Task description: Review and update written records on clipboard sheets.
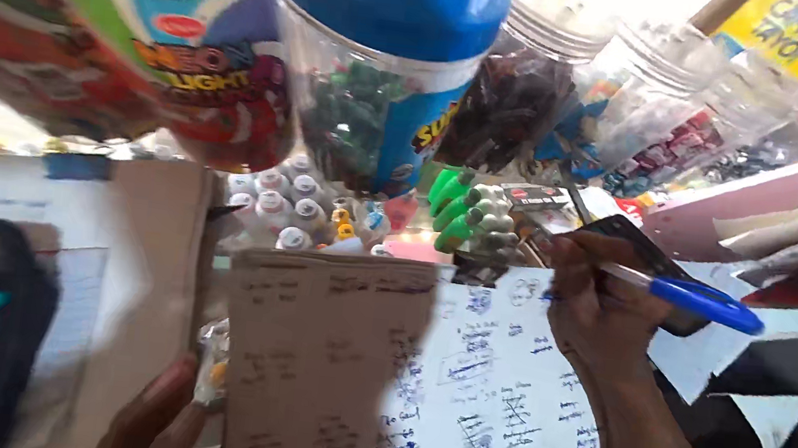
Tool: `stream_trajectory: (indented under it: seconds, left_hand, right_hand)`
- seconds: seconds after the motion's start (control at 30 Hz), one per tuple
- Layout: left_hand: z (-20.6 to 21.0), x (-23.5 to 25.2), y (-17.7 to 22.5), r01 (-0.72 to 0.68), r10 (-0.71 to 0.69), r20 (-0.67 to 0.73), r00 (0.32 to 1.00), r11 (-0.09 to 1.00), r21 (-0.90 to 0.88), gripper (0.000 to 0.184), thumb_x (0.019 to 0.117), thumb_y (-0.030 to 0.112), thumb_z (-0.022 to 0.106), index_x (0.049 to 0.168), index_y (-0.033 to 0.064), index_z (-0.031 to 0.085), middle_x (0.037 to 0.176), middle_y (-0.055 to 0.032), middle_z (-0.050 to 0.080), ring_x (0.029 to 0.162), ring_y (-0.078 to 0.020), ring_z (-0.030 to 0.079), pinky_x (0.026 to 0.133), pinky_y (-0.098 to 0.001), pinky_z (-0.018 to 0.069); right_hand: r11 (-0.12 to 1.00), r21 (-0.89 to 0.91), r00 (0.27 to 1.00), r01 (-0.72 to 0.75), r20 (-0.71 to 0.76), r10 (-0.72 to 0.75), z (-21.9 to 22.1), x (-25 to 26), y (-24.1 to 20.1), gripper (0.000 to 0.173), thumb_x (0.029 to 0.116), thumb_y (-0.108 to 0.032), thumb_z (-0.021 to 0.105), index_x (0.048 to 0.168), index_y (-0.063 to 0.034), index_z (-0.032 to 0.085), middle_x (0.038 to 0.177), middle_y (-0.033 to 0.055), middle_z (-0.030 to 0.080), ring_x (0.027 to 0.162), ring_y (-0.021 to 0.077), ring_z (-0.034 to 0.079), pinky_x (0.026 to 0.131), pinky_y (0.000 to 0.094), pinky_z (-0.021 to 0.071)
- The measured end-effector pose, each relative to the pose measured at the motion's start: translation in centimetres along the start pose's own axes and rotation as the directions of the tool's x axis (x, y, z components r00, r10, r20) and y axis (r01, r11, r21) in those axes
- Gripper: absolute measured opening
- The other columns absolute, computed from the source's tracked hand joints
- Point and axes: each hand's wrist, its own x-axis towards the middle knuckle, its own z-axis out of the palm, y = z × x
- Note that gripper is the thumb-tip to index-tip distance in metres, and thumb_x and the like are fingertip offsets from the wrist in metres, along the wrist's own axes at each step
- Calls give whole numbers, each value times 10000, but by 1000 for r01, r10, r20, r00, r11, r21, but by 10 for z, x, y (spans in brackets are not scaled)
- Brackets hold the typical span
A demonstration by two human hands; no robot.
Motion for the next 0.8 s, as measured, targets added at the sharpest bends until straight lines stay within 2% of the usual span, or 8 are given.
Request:
stream_trajectory:
  seconds: [0.07, 0.13, 0.2, 0.3, 0.5, 0.63, 0.73, 0.8]
  left_hand:
    - [1, -2, 6, 90, -101, -71, 992, 985, -145, 829, 922, 321, 767, 1605, 208, 312, 1611, 29, 392, 1445, -93, 411, 1188, -349, 385]
    - [3, -5, 20, 153, -183, -78, 980, 943, -295, 797, 936, 224, 764, 1594, 166, 317, 1492, 101, 540, 1293, -13, 560, 1088, -281, 509]
    - [6, -11, 32, 183, -218, -54, 974, 910, -373, 752, 958, 183, 733, 1583, 119, 319, 1417, 112, 590, 1196, 32, 601, 1019, -244, 539]
    - [12, -21, 45, 169, -239, -79, 968, 850, -498, 657, 985, 140, 685, 1553, 257, 377, 1406, 221, 585, 1186, 62, 607, 1016, -203, 541]
    - [7, -63, 44, 89, -227, -201, 953, 843, -530, 479, 1025, 88, 605, 1441, 291, 483, 1281, 199, 665, 1100, 58, 648, 942, -161, 555]
    - [-25, -108, 44, 48, -214, -313, 925, 885, -463, 452, 1028, 103, 604, 1432, 282, 509, 1294, 210, 652, 1133, 76, 623, 977, -148, 529]
    - [-61, -157, 43, 41, -224, -391, 893, 905, -424, 454, 1024, 110, 615, 1436, 277, 521, 1299, 202, 654, 1154, 73, 615, 993, -152, 517]
    - [-88, -203, 41, 62, -216, -459, 862, 943, -326, 451, 1027, 136, 616, 1445, 261, 500, 1288, 182, 653, 1148, 62, 615, 988, -165, 518]
  right_hand:
    - [998, 11, 998, 56, -35, -56, 2, 0, -2, 168, 1063, -182, 573, 1113, -46, 658, 862, -68, 677, 693, -73, 594, 631, 145, 534]
    - [993, 21, 992, 115, -56, -113, 5, 1, -6, 161, 1063, -173, 569, 1089, -41, 659, 883, -65, 684, 743, -76, 607, 685, 145, 538]
    - [989, 51, 989, 140, -55, -137, 9, 1, -12, 152, 1057, -168, 580, 1057, -40, 661, 885, -72, 690, 769, -80, 620, 711, 139, 545]
    - [987, 72, 989, 144, -39, -142, 11, -1, -21, 166, 1060, -173, 575, 1056, -33, 664, 888, -75, 695, 780, -92, 625, 716, 125, 543]
    - [981, 92, 981, 169, 81, -177, 14, -8, -55, 198, 1067, -200, 563, 1091, -30, 662, 908, -68, 699, 783, -91, 625, 719, 127, 545]
    - [975, 145, 971, 170, 143, -191, 25, -17, -99, 238, 1084, -239, 524, 1172, -80, 678, 946, -106, 708, 810, -76, 645, 752, 161, 564]
    - [950, 302, 982, 82, 136, -128, 40, -33, -137, 259, 1088, -270, 507, 1212, -113, 670, 889, -107, 729, 760, -1, 688, 716, 209, 597]
    - [879, 476, 983, 13, 155, -99, 54, -48, -162, 279, 1091, -273, 496, 1249, -101, 649, 928, -28, 760, 794, 103, 735, 733, 272, 631]
